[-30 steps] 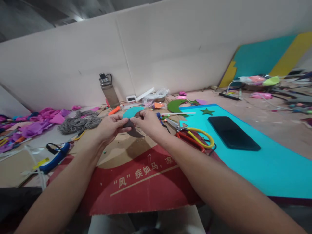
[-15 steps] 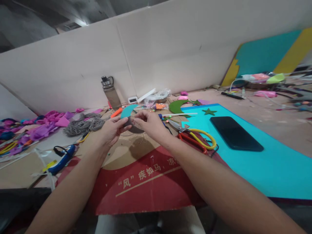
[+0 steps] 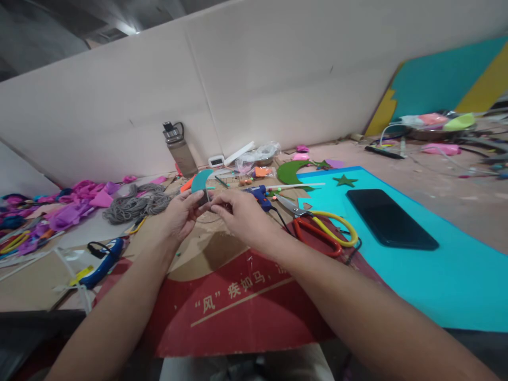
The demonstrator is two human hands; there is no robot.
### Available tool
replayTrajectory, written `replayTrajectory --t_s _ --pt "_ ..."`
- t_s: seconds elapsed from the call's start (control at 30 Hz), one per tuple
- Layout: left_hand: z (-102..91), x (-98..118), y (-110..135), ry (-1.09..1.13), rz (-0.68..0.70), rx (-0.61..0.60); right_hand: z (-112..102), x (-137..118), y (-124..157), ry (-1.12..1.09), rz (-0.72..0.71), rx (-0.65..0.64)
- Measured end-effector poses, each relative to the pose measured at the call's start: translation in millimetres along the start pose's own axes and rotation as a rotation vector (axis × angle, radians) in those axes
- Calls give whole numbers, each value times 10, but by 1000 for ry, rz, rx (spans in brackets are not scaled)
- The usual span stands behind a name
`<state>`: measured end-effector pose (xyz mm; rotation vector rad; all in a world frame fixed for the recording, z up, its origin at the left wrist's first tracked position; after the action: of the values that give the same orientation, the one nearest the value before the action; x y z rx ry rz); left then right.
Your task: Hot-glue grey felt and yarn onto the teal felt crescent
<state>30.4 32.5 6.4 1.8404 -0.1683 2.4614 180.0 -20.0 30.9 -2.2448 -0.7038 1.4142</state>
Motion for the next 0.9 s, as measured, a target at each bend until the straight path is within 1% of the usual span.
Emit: replayTrajectory --t_s 0.13,0.3,0.37,0.5,0.63,0.7,0.77,0.9 --pt "10 -2 7 81 -35 -10 7 -111 35 54 -92 5" --pt "3 -1 24 212 -108 69 -17 -141 71 147 -179 42" --pt "1 1 25 261 -134 89 -50 -133 72 184 -165 69" --pt "12 -3 23 306 -169 79 -163 -139 58 255 -108 164" --pt "16 -14 33 312 -178 93 -231 -180 59 284 -123 222" --pt "16 -14 39 317 -183 107 -231 -178 60 277 -134 223" --pt "21 -7 44 331 -194 108 -224 -136 48 248 -110 212" --pt "37 4 61 341 -236 72 -234 36 -20 111 45 179"
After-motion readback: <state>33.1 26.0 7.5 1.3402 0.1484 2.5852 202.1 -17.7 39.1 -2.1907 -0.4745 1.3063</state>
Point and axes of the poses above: each hand's wrist, its own y-axis away from the middle knuckle, its own z-axis out of the palm, x = y × z, the point moved 5 cm from there along -y, towards the middle knuckle, and after that the axes turned 2 degrees about x, right-handed, at the moved point
